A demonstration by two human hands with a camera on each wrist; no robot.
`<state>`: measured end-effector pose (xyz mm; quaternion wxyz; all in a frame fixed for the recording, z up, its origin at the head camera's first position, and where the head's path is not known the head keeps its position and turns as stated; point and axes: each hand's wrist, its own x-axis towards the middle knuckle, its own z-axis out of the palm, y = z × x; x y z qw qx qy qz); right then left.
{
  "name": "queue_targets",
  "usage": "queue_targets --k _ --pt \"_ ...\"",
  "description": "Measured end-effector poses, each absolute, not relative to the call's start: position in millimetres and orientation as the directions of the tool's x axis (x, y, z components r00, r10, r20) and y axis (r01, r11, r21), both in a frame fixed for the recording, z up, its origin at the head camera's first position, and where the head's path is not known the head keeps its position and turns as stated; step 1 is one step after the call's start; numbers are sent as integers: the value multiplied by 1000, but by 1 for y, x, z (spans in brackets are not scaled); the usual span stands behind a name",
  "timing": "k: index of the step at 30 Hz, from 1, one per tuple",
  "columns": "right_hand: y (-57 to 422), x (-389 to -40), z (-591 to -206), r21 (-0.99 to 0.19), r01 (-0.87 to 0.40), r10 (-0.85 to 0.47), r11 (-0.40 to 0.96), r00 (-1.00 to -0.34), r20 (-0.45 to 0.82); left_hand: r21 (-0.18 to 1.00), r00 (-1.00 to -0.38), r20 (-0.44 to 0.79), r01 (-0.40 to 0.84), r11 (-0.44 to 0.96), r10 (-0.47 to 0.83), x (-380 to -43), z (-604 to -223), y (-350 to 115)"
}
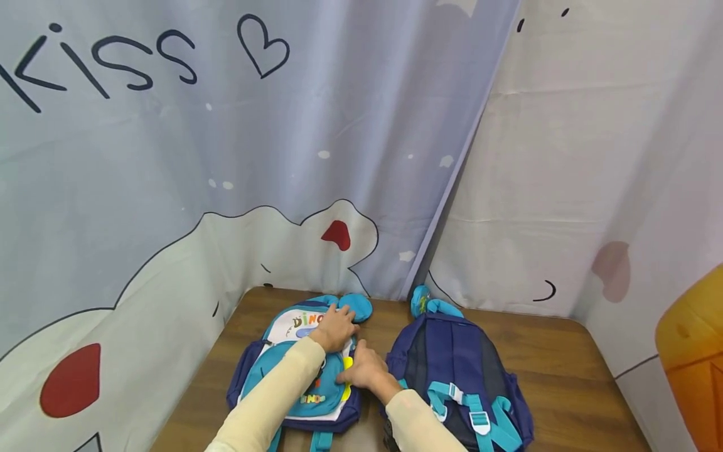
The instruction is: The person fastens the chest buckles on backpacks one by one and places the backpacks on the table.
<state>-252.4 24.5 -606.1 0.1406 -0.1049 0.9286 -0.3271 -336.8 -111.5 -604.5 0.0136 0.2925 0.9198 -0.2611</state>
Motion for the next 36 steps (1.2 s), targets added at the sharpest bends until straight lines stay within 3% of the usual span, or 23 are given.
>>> queue_targets --k 9,22,36 --pt "21 -247 -612 -672 -113 -307 732 -935 -177 -461 -841 -194 533 710 505 -332 -600 -116" --pt "33 -239 -610 -822 -99 -353 561 -926 -130 -219 -830 -126 557 801 543 -335 -580 -132" --pt "43 -233 -584 -830 -164 -418 533 -904 -90 -121 -842 -30 538 834 539 -332 -559 -134"
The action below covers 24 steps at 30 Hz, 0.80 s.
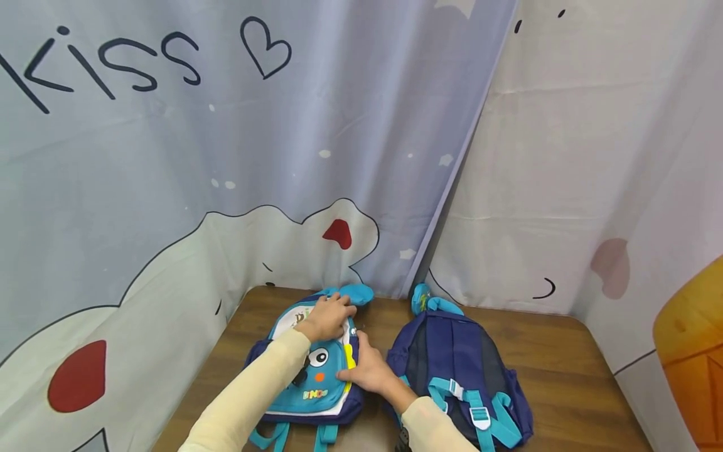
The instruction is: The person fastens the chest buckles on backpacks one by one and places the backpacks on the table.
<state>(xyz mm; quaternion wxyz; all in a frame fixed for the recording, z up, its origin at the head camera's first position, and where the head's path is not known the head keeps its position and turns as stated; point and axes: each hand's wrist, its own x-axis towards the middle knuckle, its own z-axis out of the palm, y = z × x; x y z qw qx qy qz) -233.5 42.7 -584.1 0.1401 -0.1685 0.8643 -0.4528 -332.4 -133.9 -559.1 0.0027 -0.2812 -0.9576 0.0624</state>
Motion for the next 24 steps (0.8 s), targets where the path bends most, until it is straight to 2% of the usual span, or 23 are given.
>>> queue_targets --k 20,24 --pt "50 -233 -549 -803 -253 -415 539 -910 8 55 -873 78 486 872 481 -329 -534 -138" --pt "48 -233 -542 -802 -264 -409 535 -912 28 93 -868 139 492 866 478 -331 -531 -142"
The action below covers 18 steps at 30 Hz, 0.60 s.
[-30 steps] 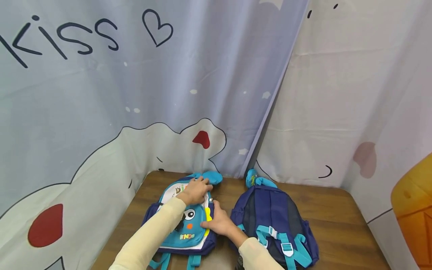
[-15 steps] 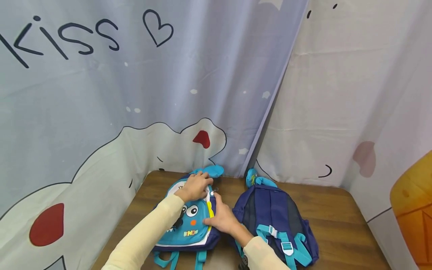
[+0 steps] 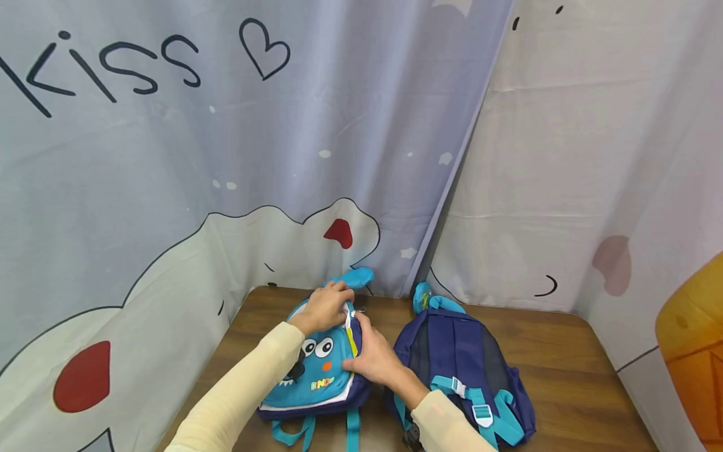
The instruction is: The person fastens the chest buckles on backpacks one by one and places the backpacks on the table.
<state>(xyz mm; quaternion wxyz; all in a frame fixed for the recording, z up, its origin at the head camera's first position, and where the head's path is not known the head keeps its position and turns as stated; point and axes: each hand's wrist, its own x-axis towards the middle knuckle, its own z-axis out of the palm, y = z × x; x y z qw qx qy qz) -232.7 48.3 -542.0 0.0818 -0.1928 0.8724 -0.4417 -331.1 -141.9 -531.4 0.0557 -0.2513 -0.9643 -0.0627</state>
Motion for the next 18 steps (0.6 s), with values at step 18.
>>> queue_targets --k 18 --pt "41 -223 -509 -730 -320 -372 604 -923 96 284 -861 327 482 828 389 -325 -520 -150"
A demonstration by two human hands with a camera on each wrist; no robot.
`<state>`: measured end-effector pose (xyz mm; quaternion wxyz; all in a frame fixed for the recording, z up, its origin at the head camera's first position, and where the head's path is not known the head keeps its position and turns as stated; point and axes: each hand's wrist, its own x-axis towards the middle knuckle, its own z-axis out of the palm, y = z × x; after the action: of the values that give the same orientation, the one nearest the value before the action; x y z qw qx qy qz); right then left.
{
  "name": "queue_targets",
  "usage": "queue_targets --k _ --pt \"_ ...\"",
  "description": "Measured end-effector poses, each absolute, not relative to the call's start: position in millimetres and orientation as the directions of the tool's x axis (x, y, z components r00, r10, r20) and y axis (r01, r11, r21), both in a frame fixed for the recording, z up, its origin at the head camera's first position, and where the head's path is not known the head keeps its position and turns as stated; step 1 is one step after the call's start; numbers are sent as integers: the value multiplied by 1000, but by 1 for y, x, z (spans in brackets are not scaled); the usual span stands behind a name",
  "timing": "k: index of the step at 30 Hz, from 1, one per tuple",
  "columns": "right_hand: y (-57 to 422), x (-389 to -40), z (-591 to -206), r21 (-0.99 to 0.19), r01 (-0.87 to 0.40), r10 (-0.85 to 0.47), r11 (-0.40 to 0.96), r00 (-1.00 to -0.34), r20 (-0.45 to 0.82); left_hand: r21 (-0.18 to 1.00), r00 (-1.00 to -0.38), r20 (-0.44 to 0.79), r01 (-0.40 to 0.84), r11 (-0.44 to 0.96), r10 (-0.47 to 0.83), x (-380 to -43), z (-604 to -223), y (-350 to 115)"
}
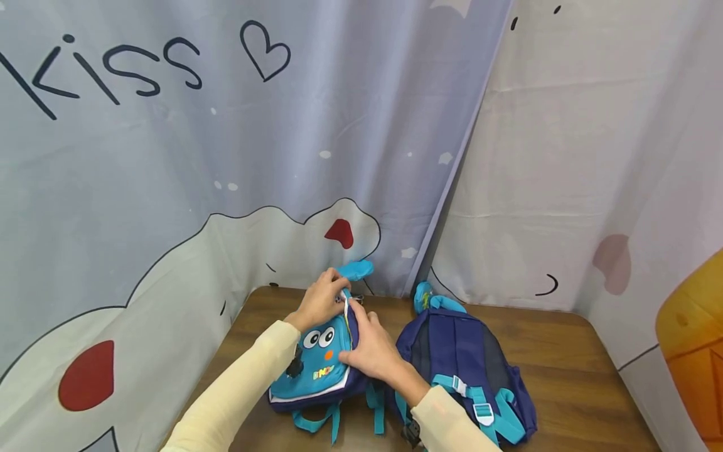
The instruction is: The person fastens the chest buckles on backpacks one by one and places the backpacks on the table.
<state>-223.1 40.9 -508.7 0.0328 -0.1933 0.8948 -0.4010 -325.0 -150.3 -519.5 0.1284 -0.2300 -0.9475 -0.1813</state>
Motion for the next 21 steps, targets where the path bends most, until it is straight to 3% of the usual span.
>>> queue_targets --k 11,21 --pt "38 -218 -491 -707 -380 -397 597 -905 152 369 -856 412 470 802 312 -321 -516 -153" --pt "38 -214 -474 -655 -432 -416 620 -889 193 359 -821 517 467 808 244 -319 -511 -151"
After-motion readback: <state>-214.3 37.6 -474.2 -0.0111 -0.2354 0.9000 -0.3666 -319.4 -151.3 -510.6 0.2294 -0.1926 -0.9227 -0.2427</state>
